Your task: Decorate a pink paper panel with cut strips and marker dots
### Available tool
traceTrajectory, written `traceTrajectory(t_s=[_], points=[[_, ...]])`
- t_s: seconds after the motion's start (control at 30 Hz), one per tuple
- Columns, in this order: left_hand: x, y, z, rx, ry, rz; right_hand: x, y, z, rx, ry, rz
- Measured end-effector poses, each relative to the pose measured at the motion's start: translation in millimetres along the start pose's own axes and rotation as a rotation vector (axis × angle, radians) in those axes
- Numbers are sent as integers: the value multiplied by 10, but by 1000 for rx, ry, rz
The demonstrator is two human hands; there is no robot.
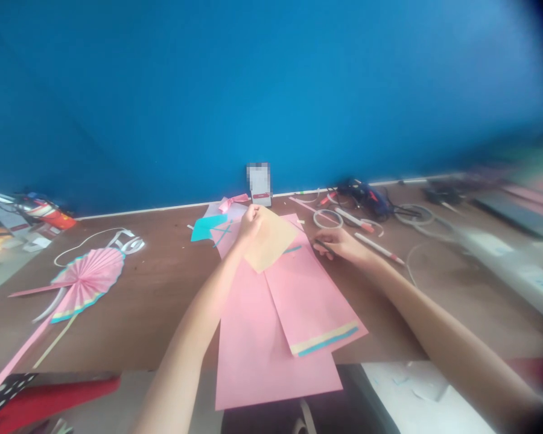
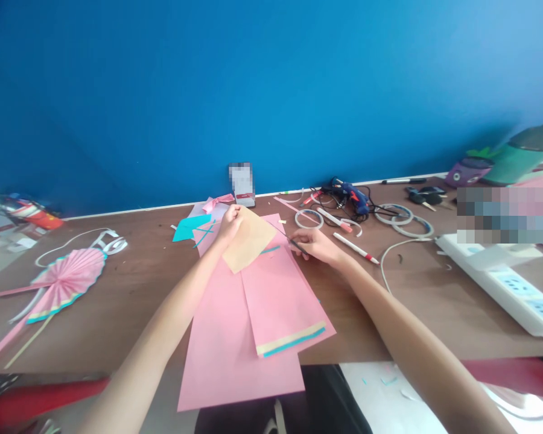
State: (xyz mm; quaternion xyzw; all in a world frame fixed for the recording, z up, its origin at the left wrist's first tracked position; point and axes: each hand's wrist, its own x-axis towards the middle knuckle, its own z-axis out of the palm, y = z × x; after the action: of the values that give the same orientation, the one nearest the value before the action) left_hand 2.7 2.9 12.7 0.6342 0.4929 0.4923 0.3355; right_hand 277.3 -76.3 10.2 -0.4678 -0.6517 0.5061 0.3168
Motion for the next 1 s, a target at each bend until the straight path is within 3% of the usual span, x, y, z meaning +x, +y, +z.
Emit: traceTrajectory(t_s=[0.67,1.0], points=[[36,-48,-3,13,27,-50,-101,-232,17,-127,-85,-6],[12,-30,0,1,30,-53,-181,-346,-104,-277,-113,-39]])
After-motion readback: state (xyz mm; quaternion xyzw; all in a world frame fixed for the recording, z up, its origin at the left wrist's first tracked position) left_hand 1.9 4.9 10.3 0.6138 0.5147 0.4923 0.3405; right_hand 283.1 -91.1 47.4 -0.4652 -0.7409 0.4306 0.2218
